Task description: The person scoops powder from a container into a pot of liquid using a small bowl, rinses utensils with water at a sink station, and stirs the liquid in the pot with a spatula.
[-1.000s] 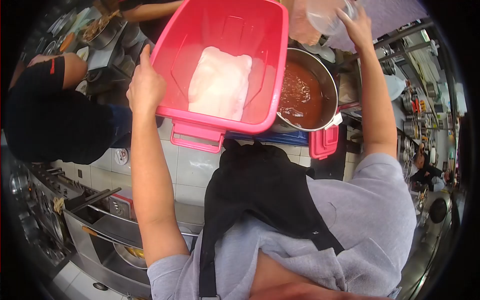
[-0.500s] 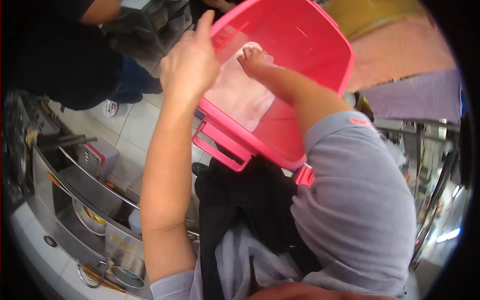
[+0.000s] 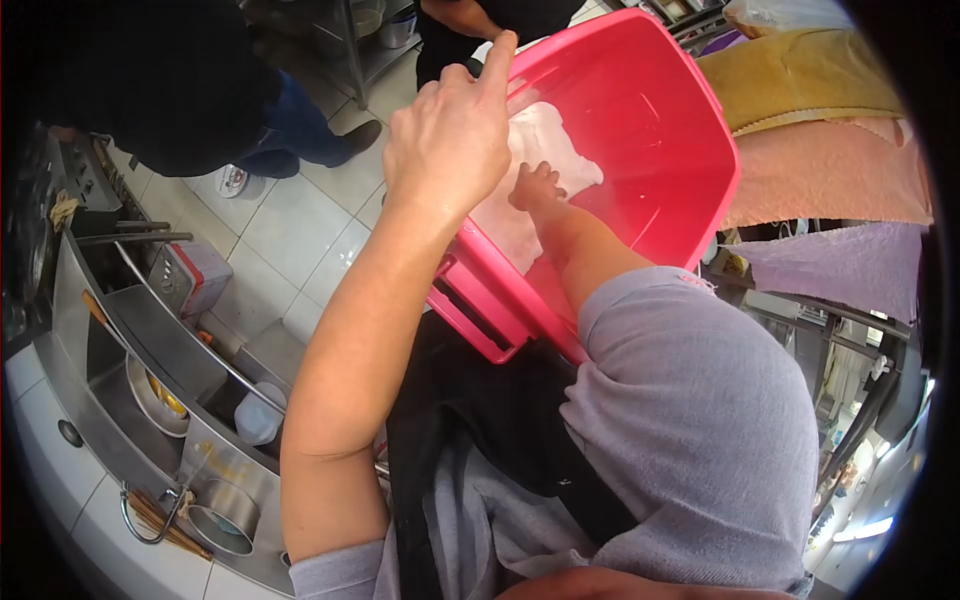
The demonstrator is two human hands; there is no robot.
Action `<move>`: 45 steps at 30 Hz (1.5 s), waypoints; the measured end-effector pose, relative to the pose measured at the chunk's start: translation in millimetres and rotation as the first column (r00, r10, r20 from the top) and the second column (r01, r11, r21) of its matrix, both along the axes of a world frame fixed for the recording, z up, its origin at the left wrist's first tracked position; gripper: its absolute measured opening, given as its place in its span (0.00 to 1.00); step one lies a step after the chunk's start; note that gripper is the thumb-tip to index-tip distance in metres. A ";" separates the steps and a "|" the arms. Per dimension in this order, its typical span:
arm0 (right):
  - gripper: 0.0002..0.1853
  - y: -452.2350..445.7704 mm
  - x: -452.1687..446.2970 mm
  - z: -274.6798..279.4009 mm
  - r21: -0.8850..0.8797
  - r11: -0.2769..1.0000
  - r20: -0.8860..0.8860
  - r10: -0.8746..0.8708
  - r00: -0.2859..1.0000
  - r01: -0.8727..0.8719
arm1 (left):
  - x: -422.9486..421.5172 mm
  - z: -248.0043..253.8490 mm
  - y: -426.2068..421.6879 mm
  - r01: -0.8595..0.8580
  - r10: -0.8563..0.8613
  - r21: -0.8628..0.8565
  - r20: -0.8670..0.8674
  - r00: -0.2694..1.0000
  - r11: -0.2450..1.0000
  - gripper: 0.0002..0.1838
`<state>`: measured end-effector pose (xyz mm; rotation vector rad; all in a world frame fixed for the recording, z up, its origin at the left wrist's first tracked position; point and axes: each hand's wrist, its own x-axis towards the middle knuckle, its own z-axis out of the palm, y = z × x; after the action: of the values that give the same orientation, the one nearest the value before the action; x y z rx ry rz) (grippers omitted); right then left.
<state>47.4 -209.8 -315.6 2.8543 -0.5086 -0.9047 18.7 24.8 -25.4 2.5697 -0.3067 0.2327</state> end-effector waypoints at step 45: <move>0.29 -41.9 71.0 82.5 0.789 0.270 -0.600 0.147 0.786 0.552 | -4.0 14.5 -0.9 -0.011 0.016 0.049 -0.105 0.994 0.999 0.41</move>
<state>118.4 -251.8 -233.1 2.9853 -0.3002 -2.9380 14.7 24.0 -10.9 2.6215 -0.2588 0.0949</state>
